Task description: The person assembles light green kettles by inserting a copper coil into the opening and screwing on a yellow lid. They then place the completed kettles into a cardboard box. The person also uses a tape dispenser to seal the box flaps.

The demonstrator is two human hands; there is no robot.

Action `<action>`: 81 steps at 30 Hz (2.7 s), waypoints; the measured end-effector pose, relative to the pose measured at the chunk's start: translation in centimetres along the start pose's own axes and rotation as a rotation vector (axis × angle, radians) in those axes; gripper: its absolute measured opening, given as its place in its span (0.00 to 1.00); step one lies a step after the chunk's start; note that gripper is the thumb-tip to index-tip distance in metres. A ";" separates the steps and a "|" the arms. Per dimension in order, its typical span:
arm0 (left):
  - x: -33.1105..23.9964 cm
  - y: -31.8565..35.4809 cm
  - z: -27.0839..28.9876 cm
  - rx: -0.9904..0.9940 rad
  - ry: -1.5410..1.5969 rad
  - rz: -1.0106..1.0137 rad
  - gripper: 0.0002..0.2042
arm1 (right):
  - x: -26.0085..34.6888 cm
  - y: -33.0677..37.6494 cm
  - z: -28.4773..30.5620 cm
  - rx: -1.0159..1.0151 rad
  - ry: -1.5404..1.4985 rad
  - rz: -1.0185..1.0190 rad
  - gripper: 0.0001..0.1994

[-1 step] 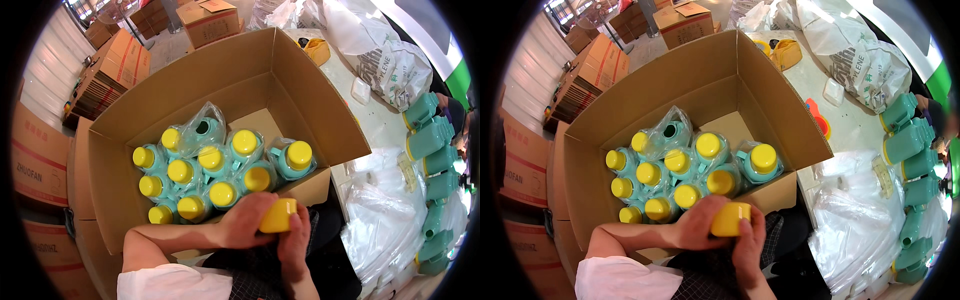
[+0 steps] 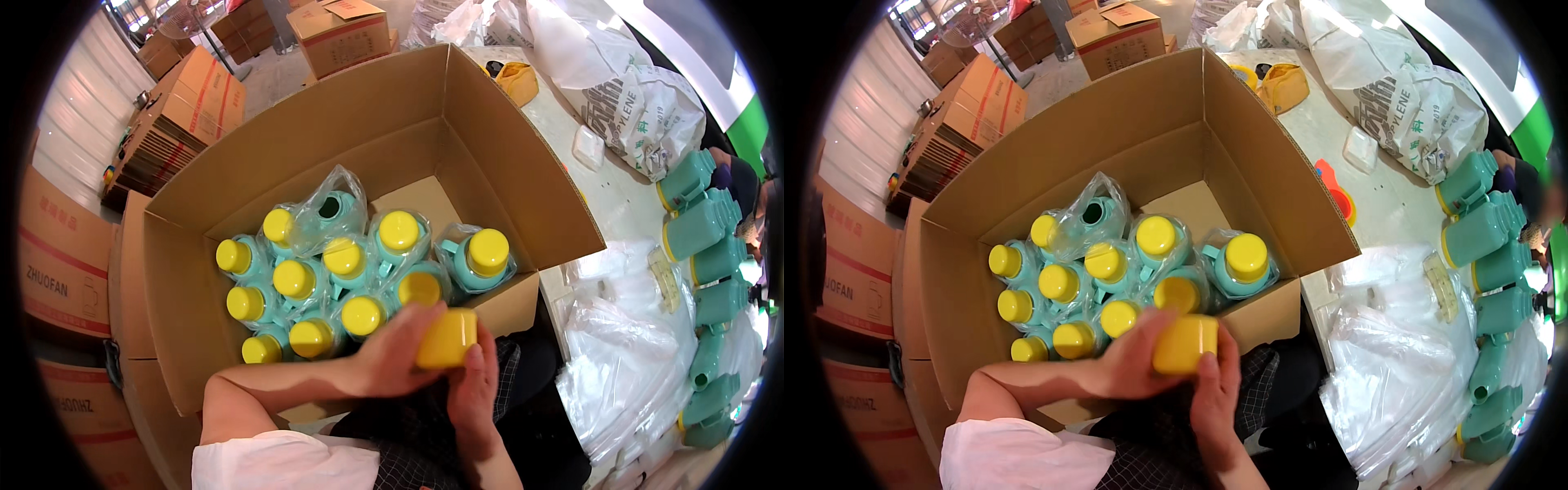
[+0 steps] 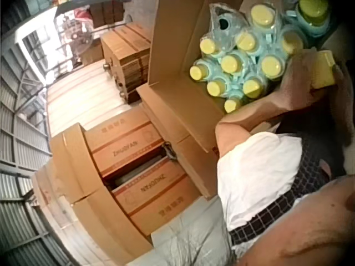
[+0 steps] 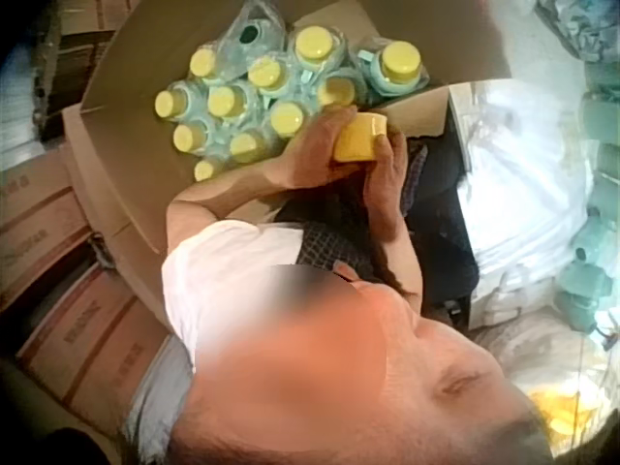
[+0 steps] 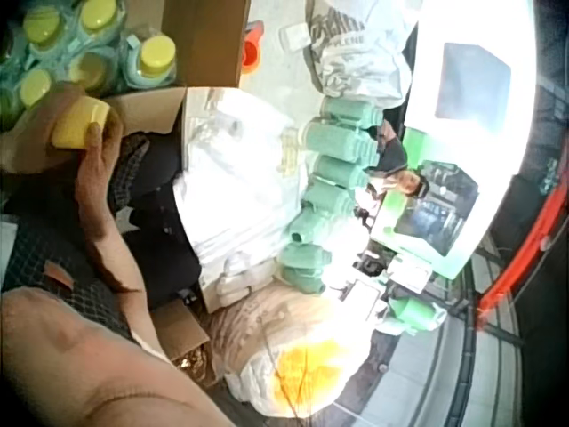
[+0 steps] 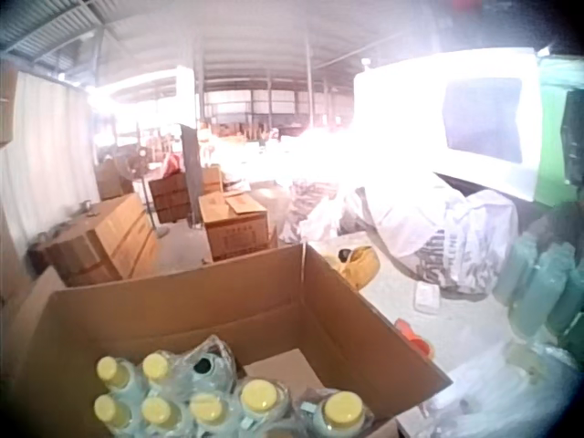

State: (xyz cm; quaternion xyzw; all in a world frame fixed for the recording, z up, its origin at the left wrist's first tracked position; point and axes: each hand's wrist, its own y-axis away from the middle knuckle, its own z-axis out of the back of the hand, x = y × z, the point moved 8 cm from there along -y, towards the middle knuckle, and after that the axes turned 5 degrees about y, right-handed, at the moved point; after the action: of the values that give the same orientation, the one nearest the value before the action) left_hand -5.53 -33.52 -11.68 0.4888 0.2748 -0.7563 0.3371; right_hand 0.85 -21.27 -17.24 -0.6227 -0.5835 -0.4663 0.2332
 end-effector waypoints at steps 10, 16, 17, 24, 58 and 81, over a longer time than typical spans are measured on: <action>30.3 -4.2 27.1 -0.582 -0.782 0.907 0.29 | -1.2 4.9 6.9 -0.217 0.105 -0.079 0.19; 34.4 -3.6 28.4 -0.683 -1.026 0.893 0.32 | -3.3 5.5 13.9 -0.155 0.020 -0.102 0.19; 30.6 -4.9 26.4 -0.855 -1.000 0.911 0.34 | -2.0 6.0 16.1 -0.211 0.090 -0.050 0.18; -8.5 -18.6 4.5 -0.662 -0.622 -0.609 0.24 | 8.3 8.3 27.8 -0.408 0.400 0.038 0.16; -25.1 -21.0 -21.8 0.377 0.238 -0.546 0.13 | 17.1 23.8 32.5 -0.848 0.264 0.642 0.13; -13.2 3.3 -38.4 1.294 0.590 0.529 0.31 | 2.2 72.6 46.7 -1.833 0.638 -0.161 0.08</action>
State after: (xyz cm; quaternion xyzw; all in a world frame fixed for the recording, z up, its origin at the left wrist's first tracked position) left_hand 22.22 -3.76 -14.02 0.8206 -0.2716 -0.4985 0.0657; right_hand 83.58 3.59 -18.24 -0.3653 0.0555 -0.9010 -0.2274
